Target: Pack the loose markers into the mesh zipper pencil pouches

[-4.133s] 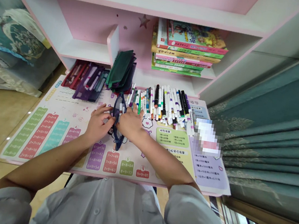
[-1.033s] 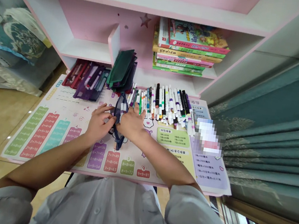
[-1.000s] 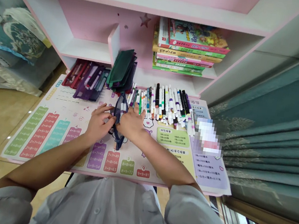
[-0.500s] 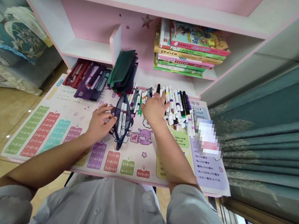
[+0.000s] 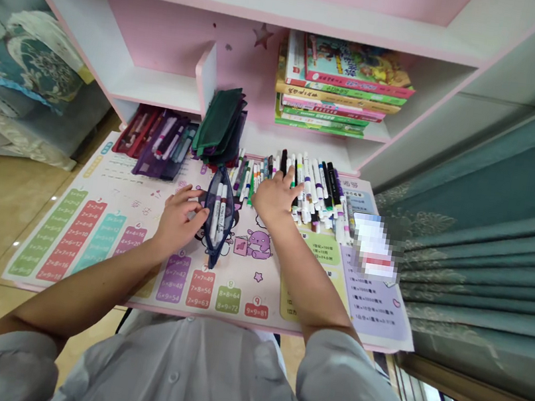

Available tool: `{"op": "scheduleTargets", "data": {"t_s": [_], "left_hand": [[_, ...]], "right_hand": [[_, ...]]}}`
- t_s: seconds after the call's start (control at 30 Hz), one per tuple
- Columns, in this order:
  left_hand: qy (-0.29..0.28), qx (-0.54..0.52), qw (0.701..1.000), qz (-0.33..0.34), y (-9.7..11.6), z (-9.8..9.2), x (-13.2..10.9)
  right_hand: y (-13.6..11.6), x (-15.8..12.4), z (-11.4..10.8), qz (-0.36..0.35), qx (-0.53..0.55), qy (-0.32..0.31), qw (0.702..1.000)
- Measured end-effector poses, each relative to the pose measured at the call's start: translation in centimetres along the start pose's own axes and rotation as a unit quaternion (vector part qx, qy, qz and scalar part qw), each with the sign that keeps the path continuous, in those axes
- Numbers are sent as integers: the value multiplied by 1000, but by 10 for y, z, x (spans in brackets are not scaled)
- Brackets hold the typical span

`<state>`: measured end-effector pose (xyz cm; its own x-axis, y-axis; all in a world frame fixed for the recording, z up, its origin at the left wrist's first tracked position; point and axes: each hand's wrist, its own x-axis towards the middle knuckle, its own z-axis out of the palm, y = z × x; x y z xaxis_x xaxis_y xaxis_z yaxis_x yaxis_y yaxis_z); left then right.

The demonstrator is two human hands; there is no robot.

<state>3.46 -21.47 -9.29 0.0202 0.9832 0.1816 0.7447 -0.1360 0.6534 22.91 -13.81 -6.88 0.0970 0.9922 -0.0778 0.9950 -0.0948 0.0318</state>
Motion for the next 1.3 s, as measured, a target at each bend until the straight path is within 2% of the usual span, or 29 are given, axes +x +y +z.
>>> {"op": "scheduleTargets", "data": {"t_s": [0.23, 0.5, 0.6, 0.73, 0.83, 0.93, 1.13, 1.3], "left_hand": [[4, -3, 1000, -2, -1, 1, 1], [3, -6, 1000, -1, -1, 1, 1], [4, -5, 1000, 2, -2, 2, 1], [6, -3, 1000, 4, -2, 2, 1], [5, -2, 1000, 3, -1, 2, 1], [11, 1, 1000, 3, 0, 2, 1], [9, 3, 1000, 6, 0, 2, 1], [13, 6, 1000, 11, -2, 3, 1]], "right_hand": [[-5, -1, 6, 6, -25, 18, 999], [-1, -2, -1, -10, -3, -5, 1000], [-1, -9, -8, -29, 19, 30, 999], [-8, -32, -30, -65, 60, 52, 995], [-15, -53, -43, -113, 93, 41, 988], [-20, -67, -47, -159, 105, 21, 982], [-31, -71, -39, -182, 72, -43, 980], [-39, -69, -27, -189, 68, -72, 977]]}}
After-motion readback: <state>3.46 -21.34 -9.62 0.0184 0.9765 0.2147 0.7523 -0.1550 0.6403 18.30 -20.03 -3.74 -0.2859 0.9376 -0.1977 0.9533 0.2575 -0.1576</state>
